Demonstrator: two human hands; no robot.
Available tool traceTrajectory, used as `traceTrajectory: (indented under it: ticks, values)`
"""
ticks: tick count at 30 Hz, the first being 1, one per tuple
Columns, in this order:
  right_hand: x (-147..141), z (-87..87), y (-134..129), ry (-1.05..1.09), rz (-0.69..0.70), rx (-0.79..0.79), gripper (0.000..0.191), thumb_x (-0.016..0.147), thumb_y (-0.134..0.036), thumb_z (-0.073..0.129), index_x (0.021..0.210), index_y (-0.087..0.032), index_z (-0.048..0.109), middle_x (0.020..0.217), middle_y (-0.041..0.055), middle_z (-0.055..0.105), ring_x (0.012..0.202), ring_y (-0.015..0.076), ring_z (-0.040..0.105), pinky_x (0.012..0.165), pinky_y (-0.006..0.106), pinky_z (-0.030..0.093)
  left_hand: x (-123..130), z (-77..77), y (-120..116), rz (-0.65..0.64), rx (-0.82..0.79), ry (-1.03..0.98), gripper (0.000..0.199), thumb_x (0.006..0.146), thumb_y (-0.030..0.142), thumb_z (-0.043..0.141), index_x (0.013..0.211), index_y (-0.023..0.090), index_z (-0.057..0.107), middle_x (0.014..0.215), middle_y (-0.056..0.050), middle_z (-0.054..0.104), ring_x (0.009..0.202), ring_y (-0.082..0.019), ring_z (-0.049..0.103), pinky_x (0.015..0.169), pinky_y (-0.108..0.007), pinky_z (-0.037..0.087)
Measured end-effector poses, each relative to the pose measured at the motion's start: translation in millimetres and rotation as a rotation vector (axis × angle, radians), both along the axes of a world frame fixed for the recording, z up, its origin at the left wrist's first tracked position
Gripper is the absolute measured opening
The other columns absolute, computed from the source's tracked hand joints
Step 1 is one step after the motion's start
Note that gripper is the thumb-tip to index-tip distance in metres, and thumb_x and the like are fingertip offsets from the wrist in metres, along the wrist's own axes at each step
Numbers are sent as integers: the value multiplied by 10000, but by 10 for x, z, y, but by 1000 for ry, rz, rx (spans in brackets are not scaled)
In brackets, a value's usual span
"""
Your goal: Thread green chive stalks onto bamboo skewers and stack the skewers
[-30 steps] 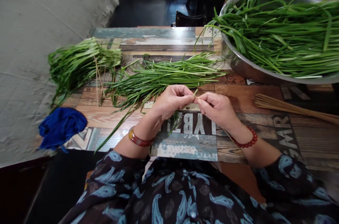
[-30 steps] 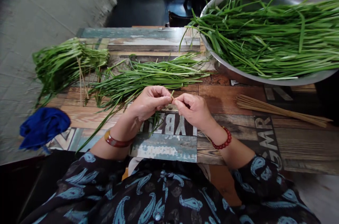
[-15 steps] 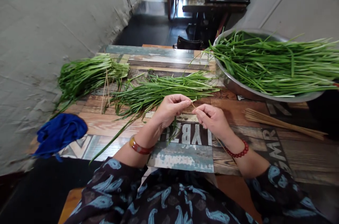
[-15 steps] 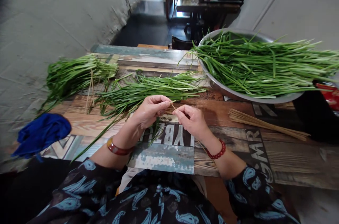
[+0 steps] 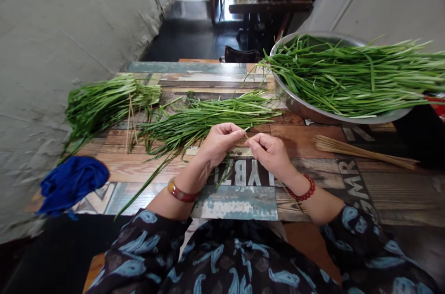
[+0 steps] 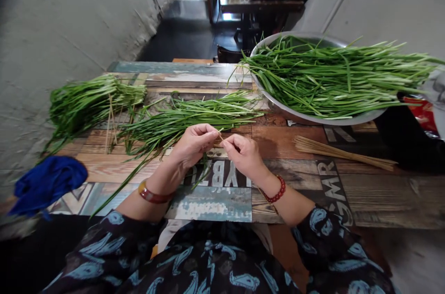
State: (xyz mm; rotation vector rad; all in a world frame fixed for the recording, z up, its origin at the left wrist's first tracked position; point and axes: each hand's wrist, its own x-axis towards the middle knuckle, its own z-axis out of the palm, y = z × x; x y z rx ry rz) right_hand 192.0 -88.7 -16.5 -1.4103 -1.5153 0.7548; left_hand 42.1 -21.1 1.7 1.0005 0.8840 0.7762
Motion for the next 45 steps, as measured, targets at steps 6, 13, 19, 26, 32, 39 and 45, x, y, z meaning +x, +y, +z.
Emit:
traceTrajectory:
  ticks: [6,13,19,26,32,39,45]
  values:
    - [3,-17,28,25,-1,24,243,880,-279,525,675,-176,605,520,-28,565,493,95,485,536,220,384,15,-29,-31,-83,34,-4,326,616,364,828,609,118,614,543,24,566,418,-16,323,413,-190,193]
    - [3,-65,44,234,-7,-74,248,873,-352,534,778,-153,648,513,-50,495,460,78,417,468,208,343,-90,-33,73,-21,211,79,351,735,441,743,911,137,729,718,-15,655,584,-79,533,567,-204,411]
    - [29,-93,71,444,-40,-175,297,832,-428,555,779,-144,628,506,-64,451,438,64,364,416,194,285,-202,-42,337,138,563,365,268,804,365,655,924,141,739,809,-45,673,668,-115,560,630,-228,421]
    - [41,-72,71,403,-58,-119,267,827,-392,545,765,-149,639,517,-54,475,453,75,393,444,204,311,100,23,588,-91,1241,923,170,855,211,582,901,166,739,969,-88,689,904,-213,585,834,-342,425]
    - [49,-66,84,344,-68,-49,243,838,-339,520,762,-148,649,534,-42,514,477,84,427,475,207,338,338,36,665,-192,1397,1271,134,857,239,597,840,190,721,964,-110,678,964,-284,559,784,-392,378]
    - [54,-75,87,340,-87,-11,238,853,-321,530,745,-149,656,540,-35,527,496,81,440,474,196,335,146,134,575,-78,1195,900,95,812,182,590,754,159,662,803,-55,627,785,-173,553,725,-295,402]
    - [59,-39,40,331,-48,5,261,868,-336,529,797,-150,697,537,-34,526,474,79,426,465,203,335,-35,84,251,-77,545,402,199,737,309,710,827,133,695,677,6,588,619,-98,476,604,-216,356]
